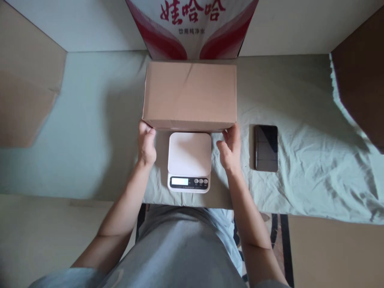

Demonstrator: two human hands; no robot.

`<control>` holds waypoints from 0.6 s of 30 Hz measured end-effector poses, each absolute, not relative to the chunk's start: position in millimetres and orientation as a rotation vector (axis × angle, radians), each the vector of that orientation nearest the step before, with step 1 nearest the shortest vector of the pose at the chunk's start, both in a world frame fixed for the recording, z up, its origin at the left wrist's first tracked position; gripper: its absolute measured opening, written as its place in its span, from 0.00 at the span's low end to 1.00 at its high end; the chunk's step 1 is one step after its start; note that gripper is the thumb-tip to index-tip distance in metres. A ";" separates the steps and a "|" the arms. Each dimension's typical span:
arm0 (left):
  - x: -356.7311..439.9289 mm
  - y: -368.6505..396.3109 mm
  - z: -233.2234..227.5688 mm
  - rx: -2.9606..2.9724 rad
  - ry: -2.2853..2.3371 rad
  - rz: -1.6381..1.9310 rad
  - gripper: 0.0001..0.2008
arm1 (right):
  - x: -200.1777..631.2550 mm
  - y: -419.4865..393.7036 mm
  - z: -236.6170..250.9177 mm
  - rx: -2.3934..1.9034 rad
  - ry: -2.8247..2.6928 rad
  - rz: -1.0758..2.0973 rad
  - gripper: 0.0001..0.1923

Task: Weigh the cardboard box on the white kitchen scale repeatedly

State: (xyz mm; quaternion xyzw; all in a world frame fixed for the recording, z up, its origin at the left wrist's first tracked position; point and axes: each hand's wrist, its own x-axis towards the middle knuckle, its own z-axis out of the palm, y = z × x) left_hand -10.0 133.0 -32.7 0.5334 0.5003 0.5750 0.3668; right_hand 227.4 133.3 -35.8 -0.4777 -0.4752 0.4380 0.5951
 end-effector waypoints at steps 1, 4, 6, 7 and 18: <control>-9.7 131.5 -35.9 1.361 1.326 1.454 0.22 | 227.5 133.2 -38.6 -1.116 -1.105 1.023 0.28; -9.9 128.6 -48.0 1.320 1.415 1.426 0.24 | 228.5 132.9 -46.4 -1.127 -1.121 1.014 0.27; -10.9 127.7 -56.1 1.284 1.434 1.462 0.25 | 230.4 132.9 -50.8 -1.132 -1.117 0.989 0.29; -11.9 127.4 -59.5 1.267 1.438 1.487 0.26 | 231.7 132.8 -52.6 -1.134 -1.111 0.980 0.30; -35.1 123.2 -68.8 1.231 1.580 1.423 0.30 | 239.7 129.3 -57.5 -1.202 -1.036 0.932 0.37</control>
